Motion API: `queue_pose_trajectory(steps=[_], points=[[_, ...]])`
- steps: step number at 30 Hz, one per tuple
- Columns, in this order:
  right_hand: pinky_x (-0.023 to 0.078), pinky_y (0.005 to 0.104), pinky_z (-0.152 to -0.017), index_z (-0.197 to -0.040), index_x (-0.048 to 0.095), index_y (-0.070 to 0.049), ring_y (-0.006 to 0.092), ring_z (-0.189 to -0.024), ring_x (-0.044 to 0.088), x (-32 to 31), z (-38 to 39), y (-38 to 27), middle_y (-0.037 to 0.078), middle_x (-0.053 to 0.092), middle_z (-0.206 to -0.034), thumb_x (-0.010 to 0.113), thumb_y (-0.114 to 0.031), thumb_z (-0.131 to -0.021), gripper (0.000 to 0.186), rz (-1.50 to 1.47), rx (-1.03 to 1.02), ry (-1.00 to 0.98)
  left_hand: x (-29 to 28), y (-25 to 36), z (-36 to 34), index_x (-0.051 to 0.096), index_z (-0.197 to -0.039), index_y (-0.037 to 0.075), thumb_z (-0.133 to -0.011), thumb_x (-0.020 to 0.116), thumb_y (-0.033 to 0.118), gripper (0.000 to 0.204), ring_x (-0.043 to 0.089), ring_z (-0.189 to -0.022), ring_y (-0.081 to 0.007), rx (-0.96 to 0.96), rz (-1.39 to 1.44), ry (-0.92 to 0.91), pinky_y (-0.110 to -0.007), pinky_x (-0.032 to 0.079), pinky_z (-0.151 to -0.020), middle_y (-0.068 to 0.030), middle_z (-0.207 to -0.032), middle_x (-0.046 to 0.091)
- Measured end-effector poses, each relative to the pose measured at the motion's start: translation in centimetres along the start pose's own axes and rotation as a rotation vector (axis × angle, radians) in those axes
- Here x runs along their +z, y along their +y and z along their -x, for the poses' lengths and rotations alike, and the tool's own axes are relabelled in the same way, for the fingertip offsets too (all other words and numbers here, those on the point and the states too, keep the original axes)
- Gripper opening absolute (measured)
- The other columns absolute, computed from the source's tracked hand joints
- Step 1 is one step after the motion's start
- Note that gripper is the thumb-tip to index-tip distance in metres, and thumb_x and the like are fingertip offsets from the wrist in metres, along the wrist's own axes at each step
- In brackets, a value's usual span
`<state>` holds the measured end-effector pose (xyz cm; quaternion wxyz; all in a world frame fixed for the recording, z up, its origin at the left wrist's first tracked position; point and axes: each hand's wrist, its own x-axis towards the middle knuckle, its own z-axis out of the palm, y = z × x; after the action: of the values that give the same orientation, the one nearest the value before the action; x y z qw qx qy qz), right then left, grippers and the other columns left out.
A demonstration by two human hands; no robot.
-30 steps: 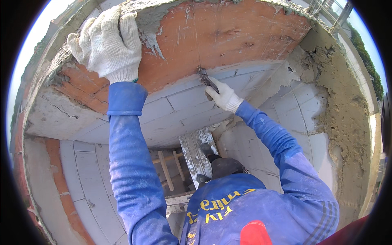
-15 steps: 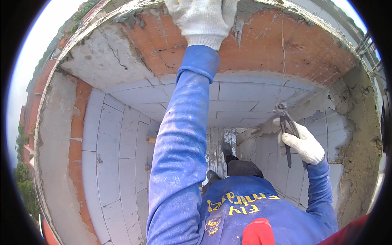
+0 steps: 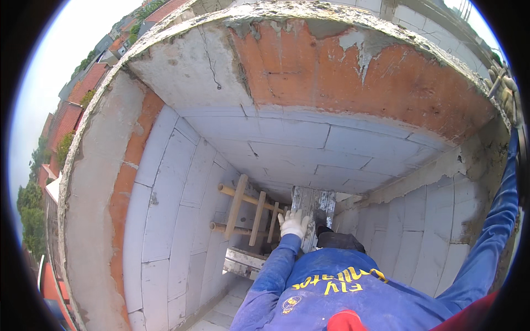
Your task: The person places white rectangular tiles onto a curved wall surface, adjusting their position by hand. They then use pliers to remove protruding metal rods from the wall. The person works on a wooden scaffold in an outdoor construction setting.
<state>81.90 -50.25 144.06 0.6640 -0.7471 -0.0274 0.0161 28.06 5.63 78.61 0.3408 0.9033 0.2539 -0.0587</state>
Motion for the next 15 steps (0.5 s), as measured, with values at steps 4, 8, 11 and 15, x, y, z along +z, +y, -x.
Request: queue_pose_trajectory(steps=[4,8,11,15], points=[[0.056,0.0474,-0.103,-0.155,0.045,0.0,0.0315,-0.123,0.064,9.9,7.9,6.9,0.021,0.063,-0.14,0.068,-0.021,-0.098,0.064,-0.249,-0.201,0.062,2.1,-22.4,23.2,0.073,-0.134,0.006,-0.106,0.037,0.063,0.074,0.066,-0.131,-0.0439,-0.982,0.012,-0.087,-0.056,0.048,-0.113,-0.0256,-0.139,0.07],[0.054,0.0489,-0.107,-0.165,0.033,-0.003,0.0285,-0.13,0.059,24.8,24.8,9.1,0.02,0.059,-0.144,0.067,-0.023,-0.1,0.076,-0.343,-0.344,0.023,-2.0,-30.7,42.7,0.076,-0.126,-0.003,-0.106,0.047,0.065,0.077,0.074,-0.119,-0.0397,-1.712,0.112,0.139,-0.05,0.057,-0.102,-0.0244,-0.125,0.077],[0.052,0.0538,-0.112,-0.171,0.026,-0.005,0.0305,-0.138,0.056,26.6,28.6,11.6,0.021,0.055,-0.149,0.069,-0.024,-0.098,0.086,-0.401,-0.312,-0.204,-3.3,-31.9,49.2,0.075,-0.124,-0.006,-0.104,0.055,0.068,0.079,0.078,-0.11,-0.0357,-1.815,0.354,0.427,-0.048,0.061,-0.094,-0.0197,-0.121,0.08],[0.055,0.0683,-0.105,-0.171,0.026,-0.008,0.0425,-0.13,0.064,28.4,30.0,19.1,0.027,0.058,-0.146,0.079,-0.023,-0.088,0.1,-0.521,0.038,-0.661,0.0,-30.2,44.8,0.075,-0.12,-0.009,-0.101,0.063,0.064,0.077,0.078,-0.103,-0.0371,-1.842,0.463,0.618,-0.047,0.06,-0.091,-0.021,-0.113,0.08]])
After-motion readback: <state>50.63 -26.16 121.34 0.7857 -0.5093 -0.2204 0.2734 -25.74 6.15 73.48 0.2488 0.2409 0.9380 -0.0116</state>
